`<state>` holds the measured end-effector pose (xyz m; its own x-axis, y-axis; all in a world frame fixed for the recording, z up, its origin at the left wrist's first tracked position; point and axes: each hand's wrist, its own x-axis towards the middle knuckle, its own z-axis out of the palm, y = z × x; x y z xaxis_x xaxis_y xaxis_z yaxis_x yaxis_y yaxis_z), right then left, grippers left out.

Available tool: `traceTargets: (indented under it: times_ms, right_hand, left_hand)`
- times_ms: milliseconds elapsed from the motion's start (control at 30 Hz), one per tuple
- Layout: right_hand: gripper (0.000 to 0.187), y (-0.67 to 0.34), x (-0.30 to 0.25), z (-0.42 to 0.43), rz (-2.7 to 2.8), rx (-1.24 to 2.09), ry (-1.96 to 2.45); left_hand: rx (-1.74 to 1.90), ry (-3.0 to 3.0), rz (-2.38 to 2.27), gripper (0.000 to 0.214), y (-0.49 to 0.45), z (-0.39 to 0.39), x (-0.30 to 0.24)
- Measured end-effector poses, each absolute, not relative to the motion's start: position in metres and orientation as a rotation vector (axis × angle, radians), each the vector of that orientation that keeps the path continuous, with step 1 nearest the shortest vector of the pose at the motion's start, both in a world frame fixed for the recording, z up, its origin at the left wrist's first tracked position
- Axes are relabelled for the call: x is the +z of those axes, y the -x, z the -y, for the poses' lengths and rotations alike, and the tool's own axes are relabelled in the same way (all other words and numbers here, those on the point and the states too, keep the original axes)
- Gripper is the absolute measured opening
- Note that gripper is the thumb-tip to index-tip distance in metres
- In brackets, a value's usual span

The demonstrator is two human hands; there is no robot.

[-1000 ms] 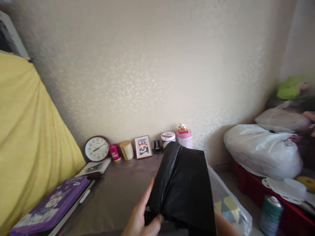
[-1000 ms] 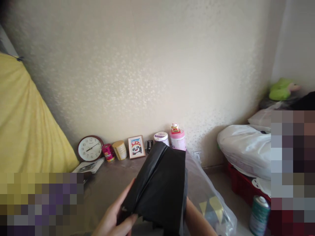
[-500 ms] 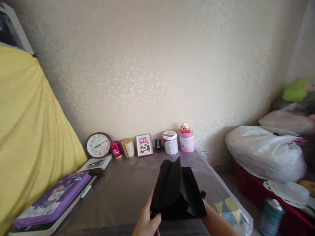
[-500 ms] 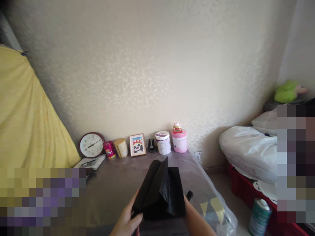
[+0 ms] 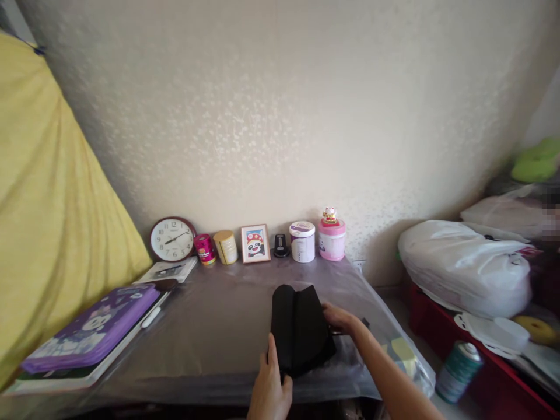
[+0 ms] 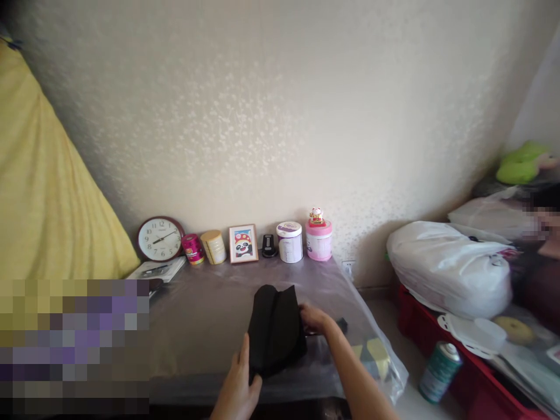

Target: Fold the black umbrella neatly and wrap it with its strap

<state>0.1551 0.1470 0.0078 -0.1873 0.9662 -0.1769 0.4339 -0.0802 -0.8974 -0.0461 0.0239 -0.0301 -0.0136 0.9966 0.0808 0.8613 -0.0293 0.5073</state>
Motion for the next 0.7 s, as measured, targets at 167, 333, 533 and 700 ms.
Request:
traceTargets:
  times_ms: [167,333,533,700]
  right_hand:
    - [0.024,-0.165,0.021,-0.165,1.684,0.782,1.756]
    - [0.032,-0.159,0.034,-0.161,1.756,0.670,1.793]
    - [0.031,-0.147,0.044,-0.146,1.893,0.461,1.914]
    - [0.036,-0.140,0.051,-0.135,1.990,0.639,1.903]
  left_hand:
    - [0.489,-1.934,-1.951,0.074,0.043,-0.020,-0.014]
    - [0.447,-1.812,-1.894,0.076,0.045,-0.018,-0.001]
    - [0.483,-1.838,-1.822,0.076,0.050,-0.013,0.003]
    - [0.482,-1.878,-1.788,0.073,0.055,-0.010,-0.001]
